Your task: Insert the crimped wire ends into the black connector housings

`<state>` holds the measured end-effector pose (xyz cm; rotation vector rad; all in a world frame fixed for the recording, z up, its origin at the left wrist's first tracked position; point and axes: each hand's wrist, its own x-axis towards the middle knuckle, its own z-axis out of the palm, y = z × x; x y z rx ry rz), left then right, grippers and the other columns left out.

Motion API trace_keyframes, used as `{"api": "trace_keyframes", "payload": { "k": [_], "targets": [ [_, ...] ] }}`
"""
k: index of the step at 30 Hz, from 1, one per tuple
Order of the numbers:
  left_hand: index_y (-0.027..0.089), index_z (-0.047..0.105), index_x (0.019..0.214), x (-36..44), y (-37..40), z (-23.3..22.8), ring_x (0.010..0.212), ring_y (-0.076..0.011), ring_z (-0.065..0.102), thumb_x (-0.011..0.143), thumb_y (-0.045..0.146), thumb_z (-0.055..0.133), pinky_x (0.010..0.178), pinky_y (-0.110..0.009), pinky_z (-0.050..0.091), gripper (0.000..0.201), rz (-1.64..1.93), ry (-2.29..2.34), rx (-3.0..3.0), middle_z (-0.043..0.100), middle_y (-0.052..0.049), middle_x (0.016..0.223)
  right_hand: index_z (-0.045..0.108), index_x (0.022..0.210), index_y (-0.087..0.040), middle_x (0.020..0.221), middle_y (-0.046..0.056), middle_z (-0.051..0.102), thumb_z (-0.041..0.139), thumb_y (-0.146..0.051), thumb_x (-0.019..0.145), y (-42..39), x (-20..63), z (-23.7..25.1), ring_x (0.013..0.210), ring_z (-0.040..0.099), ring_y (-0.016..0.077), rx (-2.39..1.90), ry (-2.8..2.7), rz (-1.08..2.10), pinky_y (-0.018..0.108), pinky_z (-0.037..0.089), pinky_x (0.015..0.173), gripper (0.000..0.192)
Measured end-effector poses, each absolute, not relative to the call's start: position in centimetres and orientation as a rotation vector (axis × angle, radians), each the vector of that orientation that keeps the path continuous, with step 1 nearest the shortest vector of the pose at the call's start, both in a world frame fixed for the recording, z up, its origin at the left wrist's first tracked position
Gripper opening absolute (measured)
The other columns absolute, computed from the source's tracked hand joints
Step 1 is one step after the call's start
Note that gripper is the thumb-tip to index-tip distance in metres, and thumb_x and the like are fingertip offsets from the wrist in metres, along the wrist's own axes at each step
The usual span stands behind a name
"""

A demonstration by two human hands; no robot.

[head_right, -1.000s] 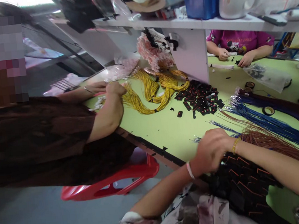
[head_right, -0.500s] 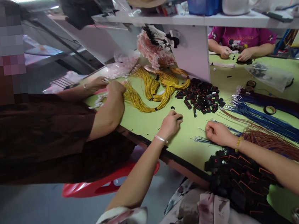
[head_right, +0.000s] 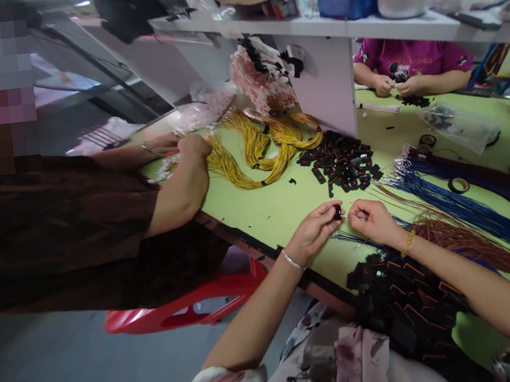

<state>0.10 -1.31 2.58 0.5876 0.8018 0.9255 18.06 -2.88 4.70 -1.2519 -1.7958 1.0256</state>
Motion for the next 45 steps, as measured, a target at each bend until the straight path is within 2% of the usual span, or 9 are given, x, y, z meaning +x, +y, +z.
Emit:
{"api": "trace_keyframes", "payload": {
  "k": [4, 10, 28, 37, 43, 45],
  "targets": [
    [0.011, 0.068, 0.098, 0.8, -1.7, 2.7, 0.074, -0.009, 0.061, 0.077, 0.013, 0.066, 0.073, -0.019, 0.051, 0.021, 0.913, 0.721, 0.487, 0.065, -0.006, 0.084, 0.054, 0.063, -0.017, 0.055, -0.005, 0.045, 0.052, -0.022, 0.072, -3.0, 18.1, 4.9, 0.051, 0.036, 0.0077, -1.331, -1.842, 0.887, 0.021, 0.029, 0.05, 0.011],
    [0.01, 0.067, 0.1, 1.1, -1.9, 2.7, 0.073, -0.0085, 0.062, 0.079, 0.011, 0.064, 0.072, -0.019, 0.052, 0.021, 0.906, 0.709, 0.481, 0.066, -0.006, 0.083, 0.052, 0.059, -0.017, 0.053, -0.005, 0.045, 0.051, -0.023, 0.069, -3.0, 18.0, 5.0, 0.05, 0.034, 0.0074, -1.383, -1.85, 0.888, 0.02, 0.028, 0.049, 0.011],
    [0.012, 0.067, 0.087, 2.0, -2.4, 2.5, 0.065, -0.0077, 0.058, 0.057, 0.024, 0.082, 0.066, -0.021, 0.048, 0.035, 0.997, 0.917, 0.579, 0.064, -0.002, 0.075, 0.051, 0.06, -0.017, 0.053, -0.005, 0.043, 0.051, -0.02, 0.069, -2.7, 17.8, 4.3, 0.05, 0.034, 0.0077, -1.334, -1.876, 0.854, 0.02, 0.028, 0.049, 0.01],
    [0.012, 0.067, 0.087, 2.4, -2.4, 2.1, 0.066, -0.0078, 0.058, 0.057, 0.027, 0.082, 0.068, -0.022, 0.049, 0.037, 1.016, 0.912, 0.576, 0.064, -0.002, 0.075, 0.055, 0.066, -0.017, 0.056, -0.004, 0.047, 0.05, -0.022, 0.076, -2.6, 18.4, 4.2, 0.053, 0.036, 0.0083, -1.292, -1.943, 0.937, 0.021, 0.029, 0.051, 0.013],
    [0.012, 0.066, 0.085, 2.7, -2.8, 2.0, 0.063, -0.008, 0.058, 0.057, 0.028, 0.082, 0.064, -0.022, 0.048, 0.036, 1.018, 0.93, 0.613, 0.064, -0.002, 0.073, 0.048, 0.058, -0.018, 0.053, -0.004, 0.044, 0.052, -0.022, 0.075, -2.5, 18.4, 4.0, 0.051, 0.034, 0.0083, -1.326, -2.017, 0.846, 0.021, 0.026, 0.05, 0.018],
    [0.012, 0.066, 0.085, 2.8, -2.9, 2.0, 0.063, -0.0083, 0.058, 0.058, 0.028, 0.082, 0.064, -0.022, 0.048, 0.036, 1.021, 0.937, 0.618, 0.064, -0.002, 0.074, 0.051, 0.062, -0.018, 0.055, -0.004, 0.046, 0.052, -0.023, 0.077, -2.4, 18.6, 4.2, 0.051, 0.036, 0.0088, -1.324, -2.032, 0.85, 0.021, 0.027, 0.05, 0.016]
  ]
}}
